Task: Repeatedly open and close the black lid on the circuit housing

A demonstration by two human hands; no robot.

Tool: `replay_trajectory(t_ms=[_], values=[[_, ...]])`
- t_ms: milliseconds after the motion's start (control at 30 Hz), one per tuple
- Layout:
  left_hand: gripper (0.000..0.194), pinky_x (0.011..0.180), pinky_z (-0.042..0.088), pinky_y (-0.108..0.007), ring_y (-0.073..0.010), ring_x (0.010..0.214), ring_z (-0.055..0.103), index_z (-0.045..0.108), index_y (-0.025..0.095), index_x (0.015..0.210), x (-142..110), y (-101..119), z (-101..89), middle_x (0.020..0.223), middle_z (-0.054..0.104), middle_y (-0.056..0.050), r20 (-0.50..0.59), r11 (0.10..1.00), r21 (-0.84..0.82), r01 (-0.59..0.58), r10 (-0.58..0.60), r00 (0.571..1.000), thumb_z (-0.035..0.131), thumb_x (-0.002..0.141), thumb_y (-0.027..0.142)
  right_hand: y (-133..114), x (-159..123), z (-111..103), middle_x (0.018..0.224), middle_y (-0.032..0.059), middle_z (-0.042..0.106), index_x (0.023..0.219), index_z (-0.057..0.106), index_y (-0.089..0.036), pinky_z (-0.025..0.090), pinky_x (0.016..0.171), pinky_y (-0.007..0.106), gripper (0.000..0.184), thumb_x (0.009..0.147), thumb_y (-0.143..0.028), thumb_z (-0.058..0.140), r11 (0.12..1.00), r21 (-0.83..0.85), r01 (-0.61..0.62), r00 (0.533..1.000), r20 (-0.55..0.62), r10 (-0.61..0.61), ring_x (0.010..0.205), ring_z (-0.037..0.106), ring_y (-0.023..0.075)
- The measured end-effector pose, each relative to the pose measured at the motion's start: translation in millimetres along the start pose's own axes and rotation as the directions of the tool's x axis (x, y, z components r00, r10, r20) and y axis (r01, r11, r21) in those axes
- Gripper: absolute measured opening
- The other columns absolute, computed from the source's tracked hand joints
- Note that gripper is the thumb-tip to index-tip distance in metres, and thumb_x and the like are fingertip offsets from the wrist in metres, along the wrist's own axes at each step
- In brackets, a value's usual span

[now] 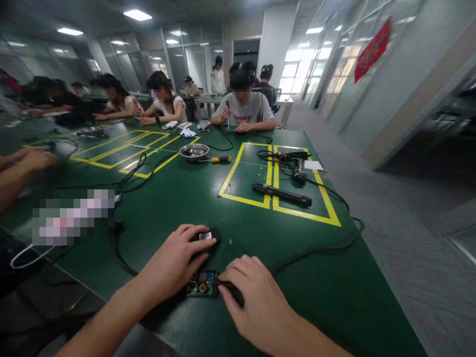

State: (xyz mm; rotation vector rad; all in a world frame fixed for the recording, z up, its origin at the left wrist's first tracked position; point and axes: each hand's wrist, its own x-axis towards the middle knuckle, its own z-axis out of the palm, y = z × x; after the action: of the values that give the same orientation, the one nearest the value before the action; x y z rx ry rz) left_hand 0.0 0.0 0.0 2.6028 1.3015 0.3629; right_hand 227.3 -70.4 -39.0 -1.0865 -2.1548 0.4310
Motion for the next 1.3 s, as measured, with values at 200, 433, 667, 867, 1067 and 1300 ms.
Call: replay_trajectory(t_ms=[200,433,667,867,1067,1300], values=[[0.033,0.114,0.055,-0.054,-0.033,0.131,0.066,0.079,0.024,0.13,9,-8,-13.9,0.144,0.074,-0.009,0.038,1.0,-0.025,0.019,-0.018,0.999,0.074,0.1,0.013,-4,5,-10,0.1,0.0061,0.077,0.105,0.07,-0.021,0.047,0.083,0.042,0.016,0.1,-0.011,0.059,1.0,0.0,0.003,1.0,0.004,-0.003,0.092,0.068,0.025],[0.045,0.11,0.057,-0.043,-0.0257,0.12,0.071,0.07,0.025,0.14,-23,-4,-28.5,0.134,0.078,-0.007,-0.036,0.961,-0.263,-0.086,0.08,0.996,0.074,0.098,0.01,-3,9,-14,0.092,0.0042,0.073,0.095,0.065,-0.021,0.044,0.078,0.039,0.01,0.096,-0.011,0.063,0.999,-0.034,-0.023,1.0,0.015,0.024,0.086,0.066,0.0237],[0.036,0.108,0.058,-0.042,-0.0247,0.122,0.067,0.076,0.029,0.135,-44,4,-29.8,0.136,0.076,-0.008,0.055,0.925,-0.296,-0.237,0.264,0.963,0.061,0.107,0.014,-5,11,-17,0.091,0.0029,0.072,0.094,0.065,-0.021,0.042,0.078,0.037,0.012,0.095,-0.01,0.067,0.998,-0.031,-0.048,0.997,0.065,0.05,0.085,0.064,0.0229],[0.039,0.102,0.059,-0.042,-0.0248,0.118,0.064,0.072,0.03,0.142,-53,-2,-21.5,0.138,0.073,-0.009,0.006,0.938,-0.244,-0.246,0.255,0.967,0.057,0.11,0.015,-5,11,-16,0.092,0.0028,0.072,0.096,0.066,-0.021,0.041,0.077,0.037,0.013,0.095,-0.008,0.068,0.998,-0.007,-0.06,0.995,0.081,0.06,0.085,0.064,0.0217],[0.039,0.098,0.056,-0.042,-0.0254,0.113,0.068,0.074,0.033,0.138,-51,0,-26.2,0.134,0.077,-0.006,0.061,0.947,-0.24,-0.212,0.233,0.971,0.062,0.106,0.015,-6,10,-12,0.093,0.0033,0.072,0.097,0.065,-0.02,0.041,0.078,0.037,0.013,0.095,-0.008,0.066,0.998,-0.014,-0.057,0.996,0.073,0.058,0.086,0.063,0.0222],[0.018,0.095,0.058,-0.042,-0.0274,0.106,0.072,0.072,0.024,0.105,-17,-2,-17.4,0.114,0.081,-0.006,-0.08,0.941,-0.335,0.052,-0.084,0.993,0.075,0.09,0.013,-7,10,-10,0.092,0.0043,0.07,0.097,0.064,-0.02,0.041,0.076,0.037,0.014,0.095,-0.006,0.062,0.998,-0.032,-0.06,0.995,0.074,0.062,0.087,0.062,0.0233]])
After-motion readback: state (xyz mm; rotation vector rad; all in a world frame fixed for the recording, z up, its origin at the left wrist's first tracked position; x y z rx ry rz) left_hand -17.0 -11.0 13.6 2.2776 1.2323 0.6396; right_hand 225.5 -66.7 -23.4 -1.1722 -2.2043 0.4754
